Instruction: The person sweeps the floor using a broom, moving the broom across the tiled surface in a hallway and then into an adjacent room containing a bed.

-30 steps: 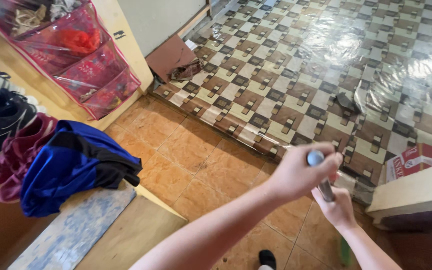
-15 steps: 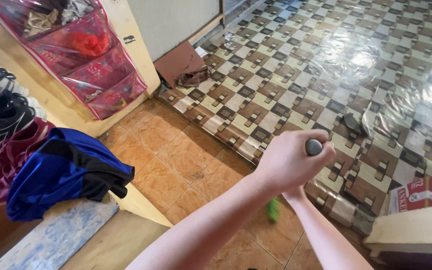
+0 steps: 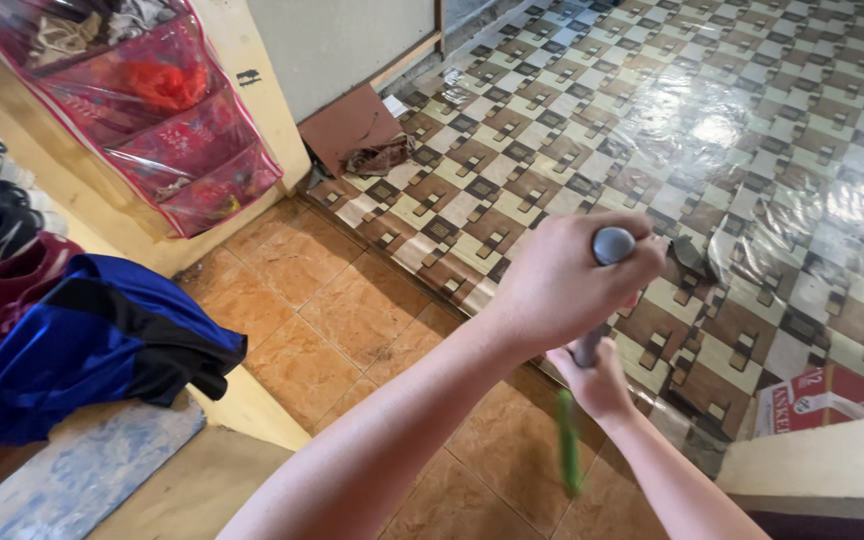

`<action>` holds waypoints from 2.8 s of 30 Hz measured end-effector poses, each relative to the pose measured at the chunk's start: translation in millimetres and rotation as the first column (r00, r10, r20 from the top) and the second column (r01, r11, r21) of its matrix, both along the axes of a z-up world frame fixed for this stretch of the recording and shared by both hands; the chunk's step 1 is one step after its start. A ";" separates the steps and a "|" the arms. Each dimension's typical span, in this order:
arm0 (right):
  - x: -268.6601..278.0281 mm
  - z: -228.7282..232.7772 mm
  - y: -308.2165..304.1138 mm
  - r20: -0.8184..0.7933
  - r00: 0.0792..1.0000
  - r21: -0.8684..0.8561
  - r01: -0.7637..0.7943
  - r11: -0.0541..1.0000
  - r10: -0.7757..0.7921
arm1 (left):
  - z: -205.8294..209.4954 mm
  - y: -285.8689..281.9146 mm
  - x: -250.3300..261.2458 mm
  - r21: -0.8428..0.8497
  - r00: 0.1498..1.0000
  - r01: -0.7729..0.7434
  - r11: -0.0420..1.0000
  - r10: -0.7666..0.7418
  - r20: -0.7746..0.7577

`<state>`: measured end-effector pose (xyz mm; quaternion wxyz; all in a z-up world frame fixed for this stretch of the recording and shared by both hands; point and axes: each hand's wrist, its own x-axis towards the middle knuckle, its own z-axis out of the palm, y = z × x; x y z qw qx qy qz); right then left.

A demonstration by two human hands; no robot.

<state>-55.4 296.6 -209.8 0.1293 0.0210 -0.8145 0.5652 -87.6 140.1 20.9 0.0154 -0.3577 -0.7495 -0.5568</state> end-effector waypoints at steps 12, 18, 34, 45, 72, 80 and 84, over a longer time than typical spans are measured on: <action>66.1 -119.5 114.4 0.028 0.991 0.313 0.119 0.942 -0.135 | -142.1 54.3 24.6 0.154 0.837 0.178 0.972 -0.232 0.496; 5.1 -89.7 38.7 0.136 0.976 0.080 0.163 0.983 -0.173 | -60.4 24.9 -11.9 -0.107 0.945 0.097 0.990 -0.058 0.321; -116.2 -13.8 -88.9 -0.380 0.902 -0.171 -0.287 0.943 0.205 | -30.6 -20.1 -21.4 -0.313 0.990 -0.082 0.946 0.042 -0.134; -38.1 -41.4 -73.5 -0.043 0.992 -0.016 -0.117 0.993 0.116 | -15.5 -70.6 -40.5 0.143 0.911 -0.033 0.989 -0.029 0.412; -99.7 -3.3 -236.0 0.056 0.980 -0.067 -0.188 0.980 0.191 | 3.1 -219.9 -72.8 0.153 0.948 -0.208 0.966 0.161 0.274; -129.5 -48.3 -310.8 -0.023 0.988 -0.279 -0.152 0.948 0.152 | -6.7 -246.5 -93.4 -0.039 0.929 -0.287 0.957 0.288 0.231; -169.4 -44.9 -351.5 -0.210 0.956 -0.297 -0.261 0.918 0.204 | -22.4 -244.1 -92.7 -0.241 0.945 -0.315 0.918 0.326 0.006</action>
